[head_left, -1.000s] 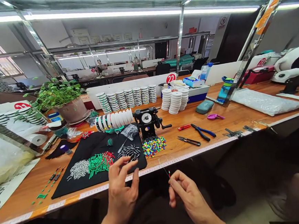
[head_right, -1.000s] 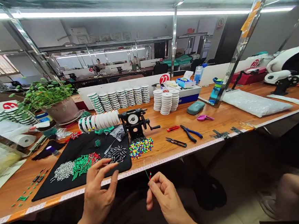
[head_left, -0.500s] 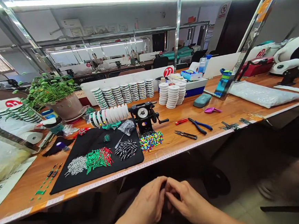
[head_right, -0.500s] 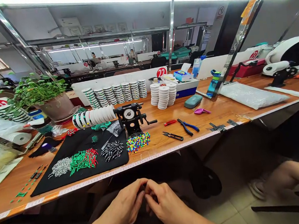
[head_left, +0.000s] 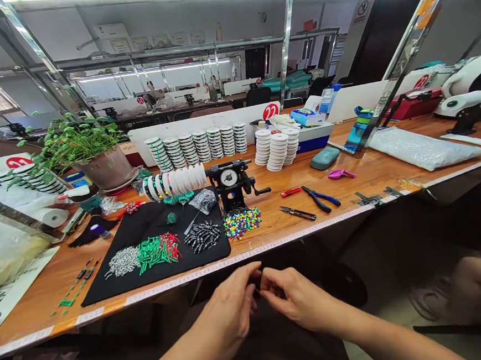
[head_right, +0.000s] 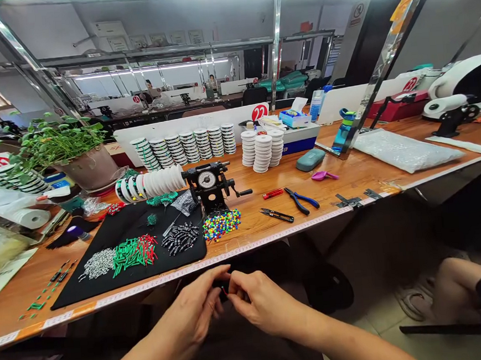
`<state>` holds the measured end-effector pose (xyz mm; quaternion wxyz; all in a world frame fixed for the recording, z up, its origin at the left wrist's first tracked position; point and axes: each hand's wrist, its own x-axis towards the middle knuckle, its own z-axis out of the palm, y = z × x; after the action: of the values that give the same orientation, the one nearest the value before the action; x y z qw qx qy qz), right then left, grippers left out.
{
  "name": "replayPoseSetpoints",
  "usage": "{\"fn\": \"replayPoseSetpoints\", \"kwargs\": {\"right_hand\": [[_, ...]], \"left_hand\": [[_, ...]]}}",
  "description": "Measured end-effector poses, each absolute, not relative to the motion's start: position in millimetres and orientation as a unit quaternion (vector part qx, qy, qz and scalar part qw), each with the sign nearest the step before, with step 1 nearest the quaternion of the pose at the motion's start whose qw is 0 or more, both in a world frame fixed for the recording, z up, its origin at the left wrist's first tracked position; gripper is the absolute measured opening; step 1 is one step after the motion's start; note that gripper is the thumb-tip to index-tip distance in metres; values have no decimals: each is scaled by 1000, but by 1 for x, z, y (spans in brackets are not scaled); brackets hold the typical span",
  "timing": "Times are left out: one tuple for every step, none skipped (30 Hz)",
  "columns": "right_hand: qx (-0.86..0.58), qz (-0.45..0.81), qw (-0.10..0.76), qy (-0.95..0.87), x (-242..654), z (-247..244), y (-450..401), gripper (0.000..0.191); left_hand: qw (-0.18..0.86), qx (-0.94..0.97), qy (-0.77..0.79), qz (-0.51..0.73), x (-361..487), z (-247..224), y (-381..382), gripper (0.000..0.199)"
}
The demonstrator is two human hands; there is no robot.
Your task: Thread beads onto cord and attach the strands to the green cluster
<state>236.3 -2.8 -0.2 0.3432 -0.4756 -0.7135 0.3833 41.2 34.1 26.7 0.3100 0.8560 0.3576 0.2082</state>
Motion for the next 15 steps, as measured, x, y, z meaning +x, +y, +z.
{"fn": "replayPoseSetpoints", "kwargs": {"right_hand": [[-474, 382, 343, -715, 235, -1, -3, 13], [-473, 384, 340, -716, 234, -2, -3, 13], [-472, 390, 336, -716, 233, -3, -3, 13], [-471, 399, 330, -714, 232, -4, -3, 13], [-470, 409, 324, -712, 231, -5, -3, 13], [-467, 420, 317, -711, 231, -5, -3, 14], [-464, 430, 310, -710, 231, -4, -3, 16], [-457, 441, 303, -711, 231, -3, -2, 18], [-449, 453, 297, -711, 231, -2, -2, 19], [-437, 467, 292, -711, 232, 0, -1, 20], [-422, 487, 288, -708, 234, 2, 0, 20], [-406, 514, 286, -699, 237, 4, 2, 19], [-388, 547, 286, -684, 239, 6, 3, 17], [-368, 584, 286, -665, 242, 8, 5, 16], [-347, 619, 288, -643, 245, 10, 7, 18]], "left_hand": [[330, 852, 356, 195, 44, 25, 30, 40], [338, 851, 357, 182, 46, 24, 27, 36], [333, 856, 359, 168, 47, 22, 25, 31], [317, 864, 361, 149, 48, 21, 23, 26], [291, 876, 364, 123, 48, 20, 22, 22], [257, 889, 368, 92, 48, 21, 22, 20], [223, 900, 369, 62, 48, 22, 22, 18], [195, 911, 363, 36, 47, 25, 22, 16], [176, 920, 350, 17, 46, 28, 22, 15], [169, 928, 332, 7, 45, 33, 23, 14], [174, 935, 310, 5, 43, 37, 24, 14], [188, 939, 288, 9, 42, 42, 25, 14], [209, 940, 269, 15, 40, 48, 27, 13], [235, 938, 255, 23, 39, 53, 29, 13], [263, 932, 247, 33, 37, 58, 31, 12]]}}
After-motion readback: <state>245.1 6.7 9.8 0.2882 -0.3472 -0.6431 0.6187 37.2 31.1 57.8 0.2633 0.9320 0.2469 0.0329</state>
